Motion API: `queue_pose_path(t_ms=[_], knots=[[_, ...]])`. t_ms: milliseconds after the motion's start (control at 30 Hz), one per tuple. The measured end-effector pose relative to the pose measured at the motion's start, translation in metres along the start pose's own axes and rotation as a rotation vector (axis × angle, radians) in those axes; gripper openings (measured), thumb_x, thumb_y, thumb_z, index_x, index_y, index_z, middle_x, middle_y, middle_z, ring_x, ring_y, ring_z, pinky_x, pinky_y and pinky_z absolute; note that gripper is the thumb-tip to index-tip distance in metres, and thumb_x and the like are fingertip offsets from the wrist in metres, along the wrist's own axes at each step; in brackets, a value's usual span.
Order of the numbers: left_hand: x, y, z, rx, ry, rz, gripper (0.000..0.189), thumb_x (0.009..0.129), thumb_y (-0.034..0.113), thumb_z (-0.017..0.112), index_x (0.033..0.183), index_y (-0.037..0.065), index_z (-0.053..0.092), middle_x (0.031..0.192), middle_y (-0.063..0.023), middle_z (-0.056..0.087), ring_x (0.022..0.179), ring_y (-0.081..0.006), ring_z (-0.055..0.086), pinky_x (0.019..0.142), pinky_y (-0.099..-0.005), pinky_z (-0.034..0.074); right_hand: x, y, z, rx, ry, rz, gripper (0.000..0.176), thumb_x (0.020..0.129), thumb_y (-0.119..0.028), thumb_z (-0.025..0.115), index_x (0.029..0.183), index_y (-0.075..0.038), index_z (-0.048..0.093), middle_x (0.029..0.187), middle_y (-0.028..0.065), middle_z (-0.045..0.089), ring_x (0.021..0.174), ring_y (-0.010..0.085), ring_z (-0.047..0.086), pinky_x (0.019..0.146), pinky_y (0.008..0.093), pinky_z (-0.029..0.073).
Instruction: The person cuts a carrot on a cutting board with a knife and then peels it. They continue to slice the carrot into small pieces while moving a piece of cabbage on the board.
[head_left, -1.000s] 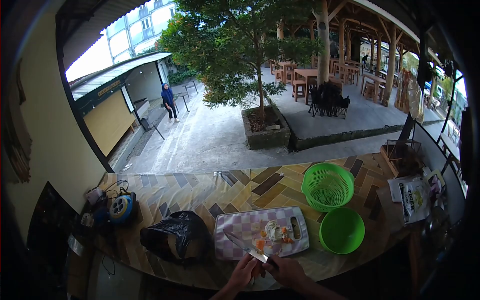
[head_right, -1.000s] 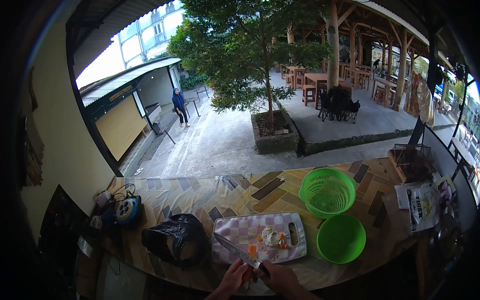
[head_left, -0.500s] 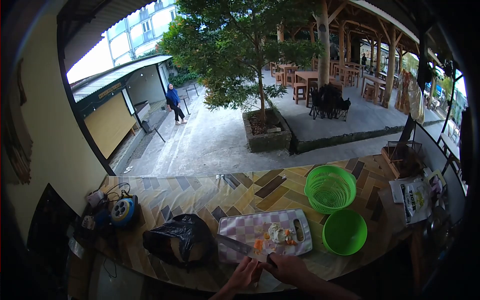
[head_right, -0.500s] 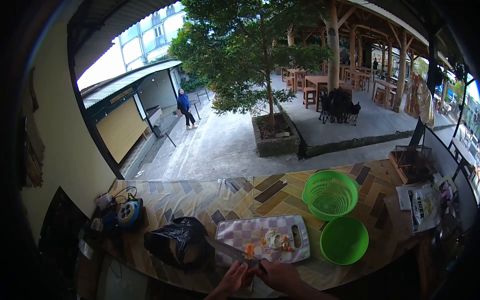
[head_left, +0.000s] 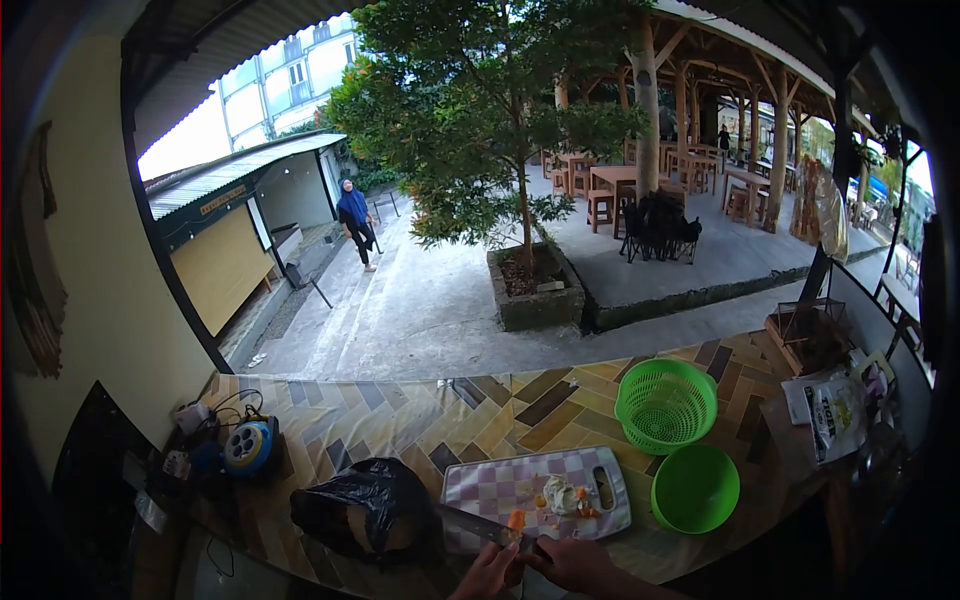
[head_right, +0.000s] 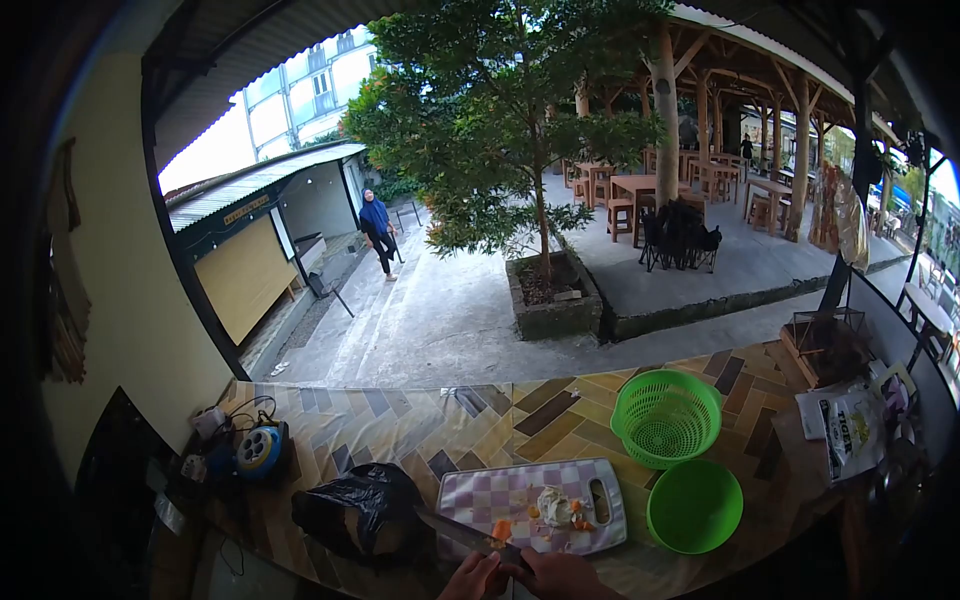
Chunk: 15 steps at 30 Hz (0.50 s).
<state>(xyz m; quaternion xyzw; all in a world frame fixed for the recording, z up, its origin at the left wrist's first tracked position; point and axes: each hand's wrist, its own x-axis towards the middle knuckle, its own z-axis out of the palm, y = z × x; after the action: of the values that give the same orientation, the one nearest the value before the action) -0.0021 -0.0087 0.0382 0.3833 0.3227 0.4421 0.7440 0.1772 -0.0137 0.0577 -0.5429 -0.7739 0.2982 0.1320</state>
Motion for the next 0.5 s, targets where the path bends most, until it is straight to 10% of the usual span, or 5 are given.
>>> queue_pose_path(t_ms=[100, 500], knots=[[0.007, -0.034, -0.024, 0.058, 0.137, -0.114, 0.043, 0.103, 0.036, 0.044, 0.082, 0.005, 0.064, 0.051, 0.0013, 0.04, 0.039, -0.009, 0.03, 0.038, -0.0271, 0.023, 0.0, 0.0, 0.005, 0.001, 0.089, -0.036, 0.057, 0.096, -0.06, 0.037, 0.094, -0.006, 0.055, 0.075, 0.0198, 0.064, 0.066, 0.0415, 0.062, 0.058, 0.05, 0.047], [0.008, -0.042, -0.029, -0.02, 0.087, -0.132, 0.04, 0.104, 0.034, 0.044, 0.081, 0.007, 0.063, 0.051, 0.0031, 0.037, 0.039, -0.0078, 0.028, 0.039, -0.0262, 0.02, -0.003, -0.007, -0.012, -0.083, 0.124, -0.061, 0.055, 0.095, -0.058, 0.041, 0.093, -0.005, 0.058, 0.071, 0.0202, 0.063, 0.064, 0.0413, 0.062, 0.055, 0.0498, 0.047]])
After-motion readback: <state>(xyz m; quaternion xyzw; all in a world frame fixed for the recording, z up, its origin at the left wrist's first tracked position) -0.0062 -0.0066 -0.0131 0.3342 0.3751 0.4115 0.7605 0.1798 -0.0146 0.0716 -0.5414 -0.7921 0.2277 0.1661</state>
